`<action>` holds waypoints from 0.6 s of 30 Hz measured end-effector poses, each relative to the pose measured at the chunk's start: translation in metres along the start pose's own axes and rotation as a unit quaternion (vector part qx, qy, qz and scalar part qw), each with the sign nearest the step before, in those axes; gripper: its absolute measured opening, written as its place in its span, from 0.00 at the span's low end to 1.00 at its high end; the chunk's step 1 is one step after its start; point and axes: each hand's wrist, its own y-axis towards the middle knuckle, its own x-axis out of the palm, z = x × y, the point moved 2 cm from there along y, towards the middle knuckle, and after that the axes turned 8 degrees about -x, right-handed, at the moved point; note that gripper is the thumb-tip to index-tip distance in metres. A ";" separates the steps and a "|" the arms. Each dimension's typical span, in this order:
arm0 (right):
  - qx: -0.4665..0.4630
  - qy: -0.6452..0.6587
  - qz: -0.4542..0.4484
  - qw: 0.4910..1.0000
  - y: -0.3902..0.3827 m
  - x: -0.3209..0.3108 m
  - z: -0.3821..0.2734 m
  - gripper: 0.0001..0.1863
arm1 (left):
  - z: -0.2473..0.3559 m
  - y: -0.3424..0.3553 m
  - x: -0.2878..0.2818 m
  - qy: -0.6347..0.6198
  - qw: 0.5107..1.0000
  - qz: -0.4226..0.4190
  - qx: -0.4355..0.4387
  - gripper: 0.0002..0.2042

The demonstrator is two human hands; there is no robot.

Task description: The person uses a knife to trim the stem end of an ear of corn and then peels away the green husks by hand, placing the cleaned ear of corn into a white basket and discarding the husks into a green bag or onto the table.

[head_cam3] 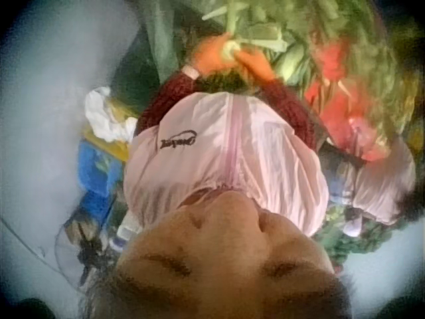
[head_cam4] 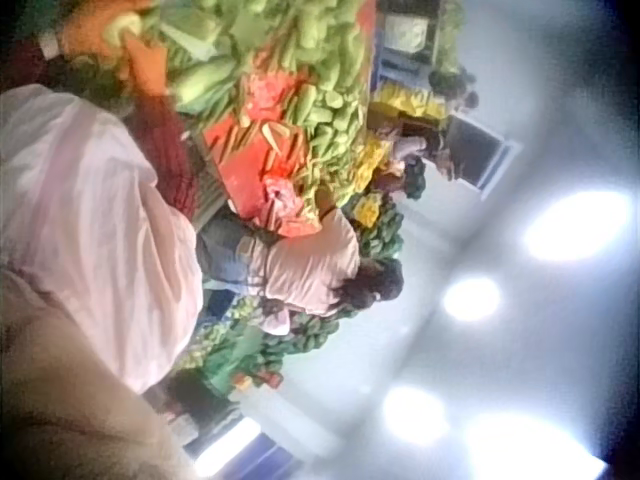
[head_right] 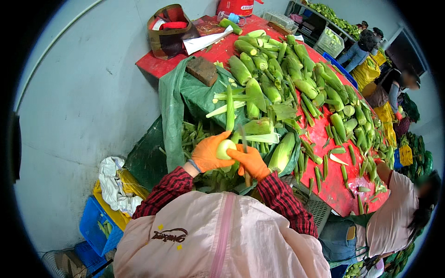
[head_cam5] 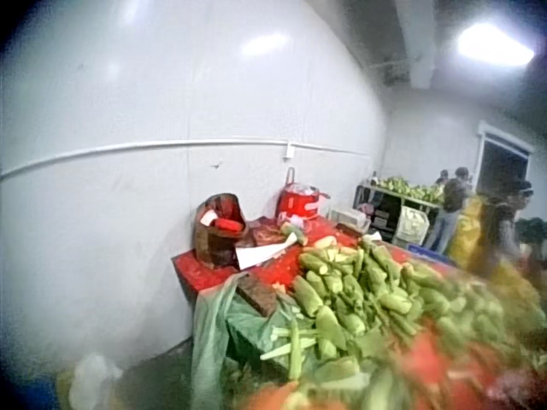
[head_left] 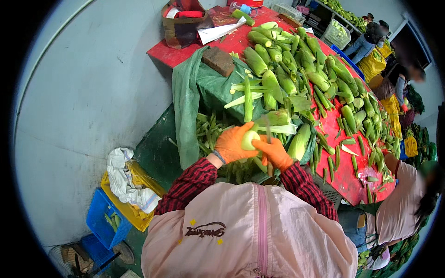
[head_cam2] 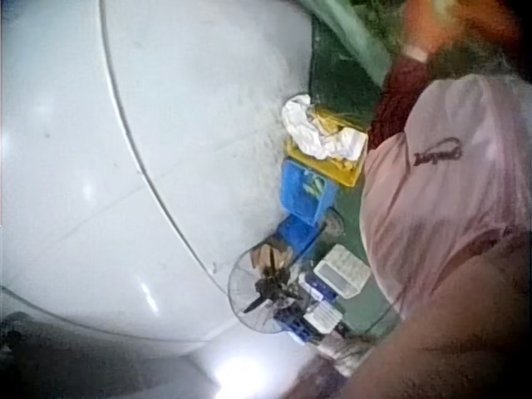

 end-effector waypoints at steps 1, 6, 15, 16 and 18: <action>-0.027 0.026 0.018 0.999 -0.013 0.002 0.003 0.24 | -0.012 -0.002 0.010 -0.059 0.994 0.092 0.012 0.42; -0.079 -0.073 0.014 0.994 -0.046 0.011 0.060 0.22 | -0.011 -0.007 0.018 -0.146 0.985 0.039 -0.088 0.37; -0.255 -0.640 0.016 0.725 -0.006 -0.015 0.013 0.39 | -0.010 -0.016 0.040 -0.186 0.982 -0.011 -0.043 0.34; -0.262 -0.634 0.023 0.727 -0.003 -0.017 0.012 0.38 | -0.008 -0.018 0.040 -0.217 0.976 -0.013 -0.024 0.33; -0.278 -0.622 0.036 0.732 0.002 -0.020 0.012 0.36 | -0.006 -0.018 0.036 -0.226 0.972 -0.046 -0.051 0.33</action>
